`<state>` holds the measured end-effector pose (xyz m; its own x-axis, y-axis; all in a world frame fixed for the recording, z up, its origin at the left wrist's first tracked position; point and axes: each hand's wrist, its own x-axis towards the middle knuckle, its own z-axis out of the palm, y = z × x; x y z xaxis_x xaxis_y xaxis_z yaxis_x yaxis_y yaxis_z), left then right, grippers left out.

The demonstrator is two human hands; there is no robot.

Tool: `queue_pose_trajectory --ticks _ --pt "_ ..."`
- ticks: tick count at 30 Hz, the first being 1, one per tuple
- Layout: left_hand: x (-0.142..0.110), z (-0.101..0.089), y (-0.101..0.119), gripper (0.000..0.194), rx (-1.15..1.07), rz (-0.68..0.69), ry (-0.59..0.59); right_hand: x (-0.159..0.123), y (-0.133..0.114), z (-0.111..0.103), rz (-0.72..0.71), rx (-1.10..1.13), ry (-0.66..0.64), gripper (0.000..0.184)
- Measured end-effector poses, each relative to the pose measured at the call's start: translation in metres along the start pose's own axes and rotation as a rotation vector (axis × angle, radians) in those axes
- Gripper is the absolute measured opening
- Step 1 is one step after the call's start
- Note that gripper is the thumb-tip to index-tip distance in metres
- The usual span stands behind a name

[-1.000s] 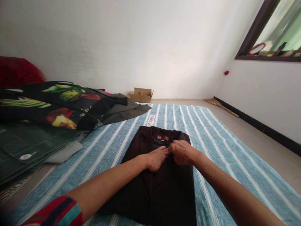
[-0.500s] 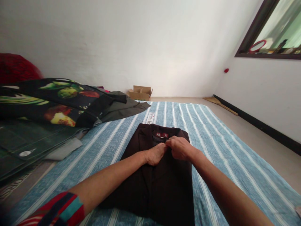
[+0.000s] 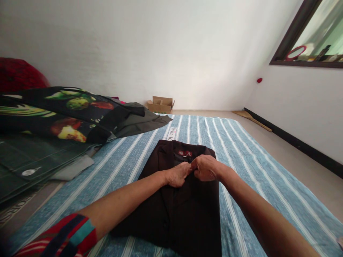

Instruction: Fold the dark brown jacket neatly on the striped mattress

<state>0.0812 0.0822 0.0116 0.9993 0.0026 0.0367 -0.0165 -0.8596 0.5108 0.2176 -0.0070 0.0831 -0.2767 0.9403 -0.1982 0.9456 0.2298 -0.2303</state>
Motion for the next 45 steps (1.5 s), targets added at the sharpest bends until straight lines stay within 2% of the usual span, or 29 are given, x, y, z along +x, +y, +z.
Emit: queue_pose_trajectory --ticks 5,8,11,17,21,24,28,33,36,39,42,45 --pt "0.001 0.000 0.000 0.034 0.132 0.091 -0.046 0.002 0.004 -0.003 -0.057 0.044 -0.120 0.026" --pt "0.000 0.000 0.000 0.040 0.061 0.081 -0.014 0.005 0.004 -0.006 -0.051 -0.012 -0.188 0.021" --pt "0.000 0.000 -0.001 0.035 -0.003 0.046 0.014 0.011 0.000 -0.011 -0.054 -0.074 -0.252 0.025" --pt "0.002 0.003 -0.002 0.035 -0.051 0.027 0.061 0.021 -0.012 -0.015 -0.116 -0.178 -0.378 0.020" --pt "0.002 0.005 -0.002 0.038 -0.040 0.042 0.079 0.018 -0.019 -0.008 -0.112 -0.317 -0.358 0.022" --pt "0.002 0.007 -0.004 0.054 -0.060 0.022 0.106 0.015 -0.019 0.004 -0.158 -0.406 -0.312 0.020" --pt "0.001 0.010 -0.005 0.075 -0.071 -0.028 0.105 0.014 -0.014 0.024 -0.188 -0.421 -0.287 0.023" --pt "0.001 0.010 -0.004 0.089 -0.031 -0.067 0.109 0.016 -0.009 0.037 -0.169 -0.385 -0.275 0.024" --pt "0.000 0.007 -0.001 0.082 -0.034 -0.077 0.103 0.013 -0.009 0.028 -0.162 -0.335 -0.287 0.019" --pt "-0.001 0.003 0.002 0.060 -0.015 -0.063 0.098 0.005 -0.008 0.010 -0.165 -0.237 -0.308 0.019" --pt "-0.003 0.001 0.004 0.033 0.067 0.015 0.091 -0.006 -0.006 -0.005 -0.124 -0.056 -0.327 0.022" --pt "-0.004 -0.002 0.006 0.029 0.211 0.133 0.084 -0.015 -0.008 -0.013 -0.082 0.027 -0.298 0.013"
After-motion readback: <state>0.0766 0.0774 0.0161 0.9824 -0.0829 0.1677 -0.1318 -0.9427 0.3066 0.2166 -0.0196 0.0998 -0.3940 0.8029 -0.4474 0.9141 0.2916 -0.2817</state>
